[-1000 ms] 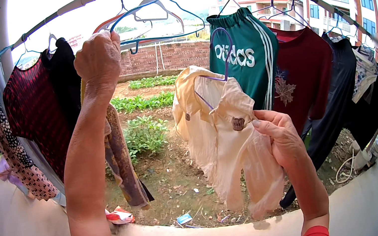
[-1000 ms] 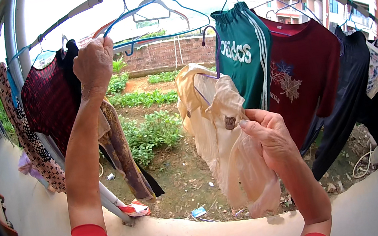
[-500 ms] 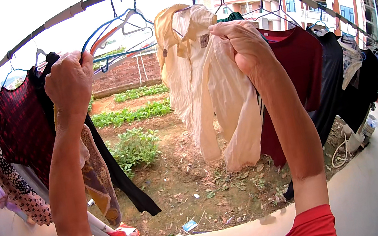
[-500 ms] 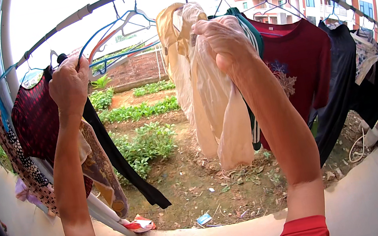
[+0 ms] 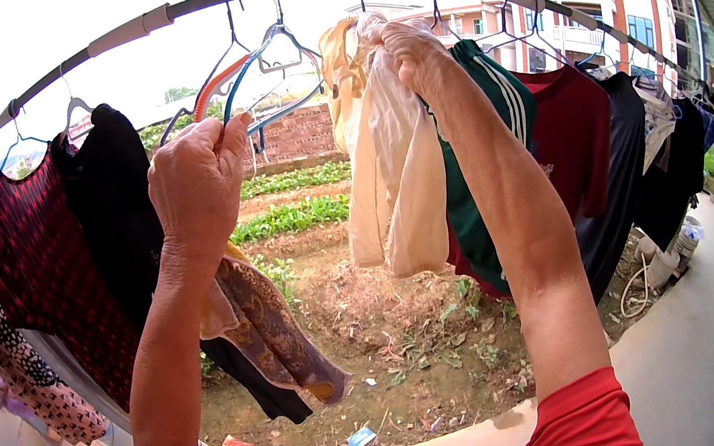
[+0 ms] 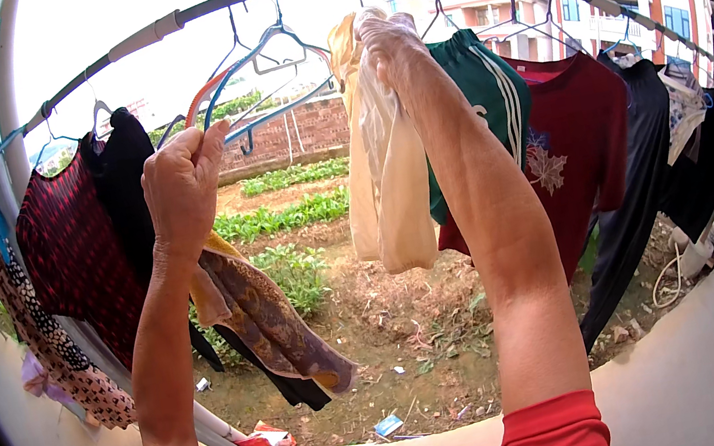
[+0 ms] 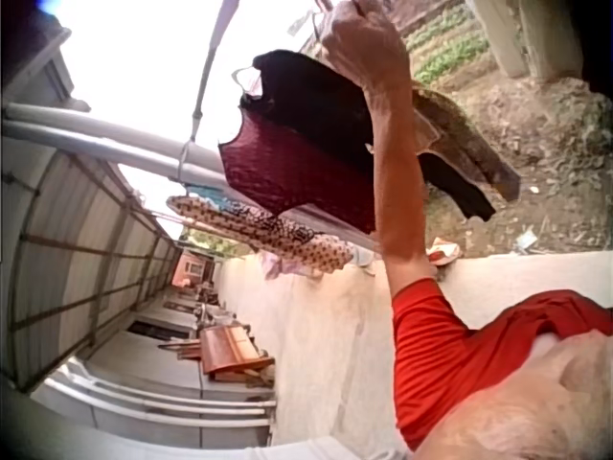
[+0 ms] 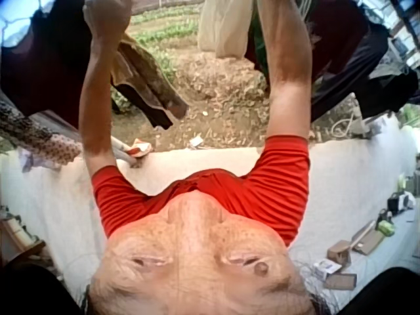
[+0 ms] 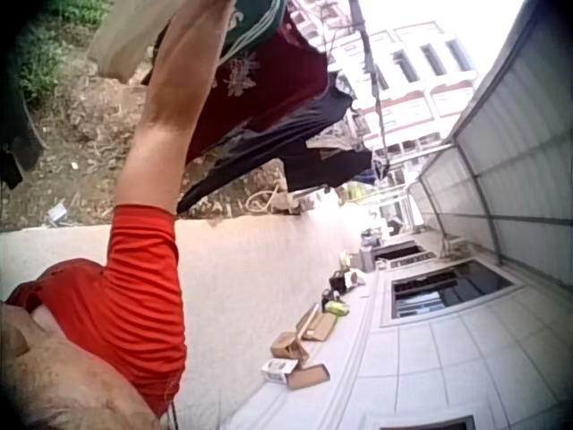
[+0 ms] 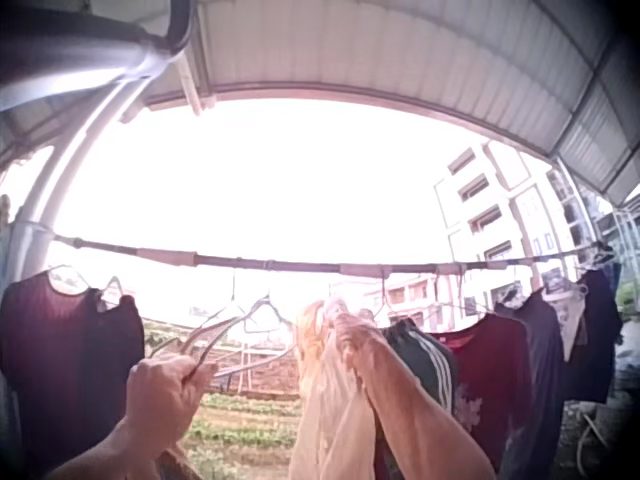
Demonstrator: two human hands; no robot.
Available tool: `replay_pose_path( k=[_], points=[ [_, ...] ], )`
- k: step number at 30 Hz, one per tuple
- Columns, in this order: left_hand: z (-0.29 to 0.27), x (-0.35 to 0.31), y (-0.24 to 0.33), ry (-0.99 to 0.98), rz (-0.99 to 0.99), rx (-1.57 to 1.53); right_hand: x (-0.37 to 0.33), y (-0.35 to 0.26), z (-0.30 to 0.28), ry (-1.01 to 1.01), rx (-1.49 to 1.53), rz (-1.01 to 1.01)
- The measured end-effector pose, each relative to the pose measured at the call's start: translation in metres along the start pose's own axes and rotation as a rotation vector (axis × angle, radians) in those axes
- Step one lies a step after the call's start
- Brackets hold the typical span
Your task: The person hangs wet clothes on a clothesline using hangers. They pick up items from a pink basin, place them on hangers, and hang them on the line. The person handles a green Adidas shirt, a beige garment, and a patterned cloth, placing each on a hanger and hanging it on the line.
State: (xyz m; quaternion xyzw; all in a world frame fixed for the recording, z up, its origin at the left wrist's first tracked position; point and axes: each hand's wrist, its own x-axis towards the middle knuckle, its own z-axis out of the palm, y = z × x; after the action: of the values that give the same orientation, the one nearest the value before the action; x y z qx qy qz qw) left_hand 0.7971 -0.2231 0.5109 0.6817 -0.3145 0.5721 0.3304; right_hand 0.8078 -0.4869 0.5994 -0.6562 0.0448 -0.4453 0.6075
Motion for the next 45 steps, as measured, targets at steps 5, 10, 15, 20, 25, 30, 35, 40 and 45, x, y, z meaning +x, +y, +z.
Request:
replay_pose_path(
  k=[5, 10, 15, 20, 25, 30, 35, 40, 45],
  points=[
    [0.002, -0.003, 0.006, -0.126, -0.098, -0.164, -0.017, -0.002, -0.015, -0.145, -0.298, 0.040],
    [-0.014, -0.029, -0.002, -0.260, -0.215, -0.486, -0.092, -0.003, -0.003, 0.344, -1.098, -0.656],
    [-0.025, -0.073, 0.039, -0.375, -0.447, -0.866, -0.249, 0.029, -0.029, -0.292, -0.422, -0.748],
    [-0.028, -0.103, 0.089, -0.568, -0.438, -1.006, -0.311, 0.069, -0.052, -0.609, -0.115, -0.200],
    [-0.027, -0.121, 0.150, -0.664, -0.546, -1.165, -0.328, 0.071, -0.097, -0.466, -0.029, -0.117],
    [-0.013, -0.151, 0.208, -0.569, -0.484, -1.182, -0.349, 0.053, -0.165, -0.295, -0.099, -0.095],
    [0.005, -0.170, 0.307, -0.534, -0.417, -1.231, -0.376, 0.031, -0.272, -0.330, -0.333, -0.091],
    [0.010, -0.220, 0.422, -0.773, -0.709, -1.772, -0.394, 0.014, -0.387, -0.041, -0.290, -0.114],
    [0.045, -0.280, 0.500, -1.130, -0.731, -1.737, -0.397, -0.020, -0.483, 0.153, -0.171, 0.024]
  ],
)
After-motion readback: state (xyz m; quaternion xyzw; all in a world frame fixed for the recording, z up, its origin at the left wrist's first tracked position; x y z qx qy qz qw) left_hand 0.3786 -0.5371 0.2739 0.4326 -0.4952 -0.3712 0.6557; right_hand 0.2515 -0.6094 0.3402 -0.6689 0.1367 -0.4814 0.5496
